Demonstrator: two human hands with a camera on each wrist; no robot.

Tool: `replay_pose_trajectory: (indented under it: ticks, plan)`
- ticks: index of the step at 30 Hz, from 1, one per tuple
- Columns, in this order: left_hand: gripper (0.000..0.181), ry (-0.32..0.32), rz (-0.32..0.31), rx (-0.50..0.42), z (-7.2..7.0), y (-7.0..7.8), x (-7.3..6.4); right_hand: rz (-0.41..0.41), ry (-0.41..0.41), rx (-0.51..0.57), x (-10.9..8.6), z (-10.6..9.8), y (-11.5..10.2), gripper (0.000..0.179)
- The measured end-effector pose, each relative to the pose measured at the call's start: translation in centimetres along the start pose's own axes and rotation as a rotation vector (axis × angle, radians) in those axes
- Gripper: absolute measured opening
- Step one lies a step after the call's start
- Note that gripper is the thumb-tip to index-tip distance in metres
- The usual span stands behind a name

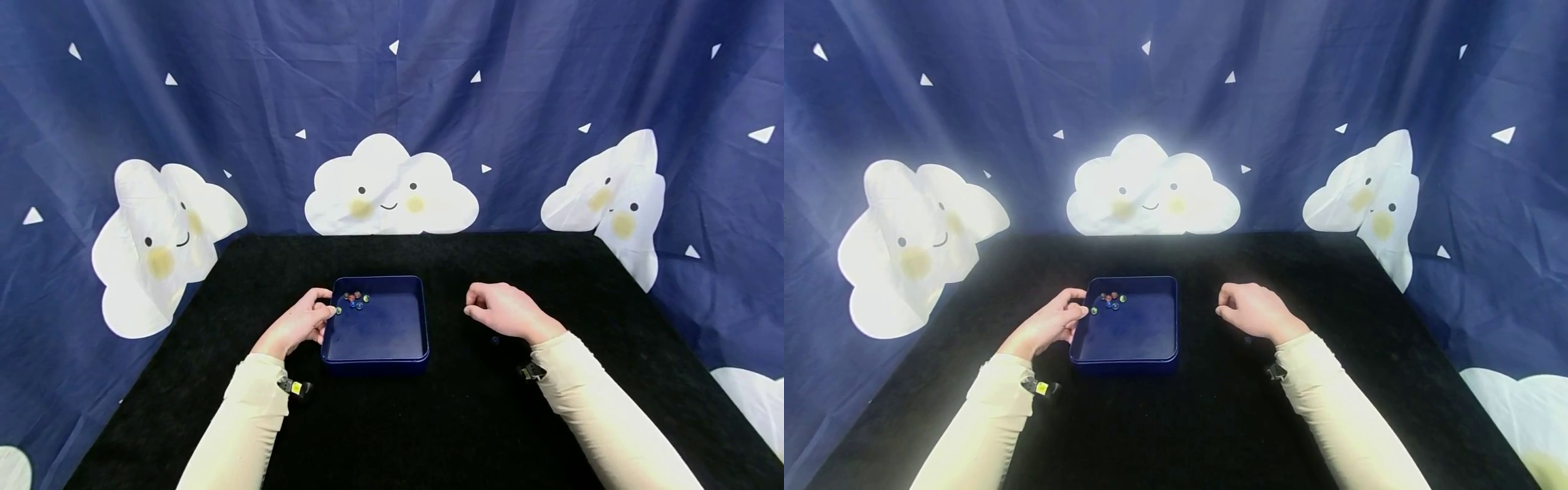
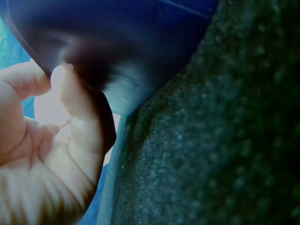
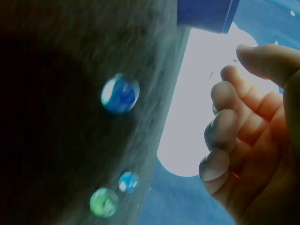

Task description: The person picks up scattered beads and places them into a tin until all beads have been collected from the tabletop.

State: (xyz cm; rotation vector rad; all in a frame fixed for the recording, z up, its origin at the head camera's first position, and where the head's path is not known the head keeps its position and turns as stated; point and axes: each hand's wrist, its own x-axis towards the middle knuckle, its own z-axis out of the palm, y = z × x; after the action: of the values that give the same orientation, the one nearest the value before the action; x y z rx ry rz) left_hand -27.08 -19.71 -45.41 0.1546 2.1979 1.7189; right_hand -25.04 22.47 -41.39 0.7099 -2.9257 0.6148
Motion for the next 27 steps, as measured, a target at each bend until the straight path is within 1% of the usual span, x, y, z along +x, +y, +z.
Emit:
replay_pose_trajectory:
  ticks: [8,12,16,21,24,27]
  plan:
    - [0.049,0.003,-0.006,-0.005,-0.1,0.0,0.0,0.084,-0.015,0.01,-1.0,-0.6,3.0,0.007]
    - [0.05,-0.006,0.008,-0.001,-0.1,-0.1,0.1,0.129,-0.03,0.012,-1.5,-0.8,4.3,0.006]
    - [0.049,-0.011,0.016,-0.002,0.0,-0.1,0.1,0.149,-0.049,0.001,-2.0,-0.9,5.2,0.006]
    - [0.046,-0.009,0.009,-0.009,0.0,-0.2,0.2,0.156,-0.118,-0.025,-3.0,-1.2,5.7,0.007]
    - [0.046,-0.001,0.003,-0.01,0.0,-0.2,0.2,0.159,-0.165,-0.024,-3.7,-1.3,6.0,0.013]
    - [0.047,0.004,0.0,-0.012,0.0,-0.1,0.1,0.157,-0.194,-0.017,-4.2,-1.4,6.2,0.018]
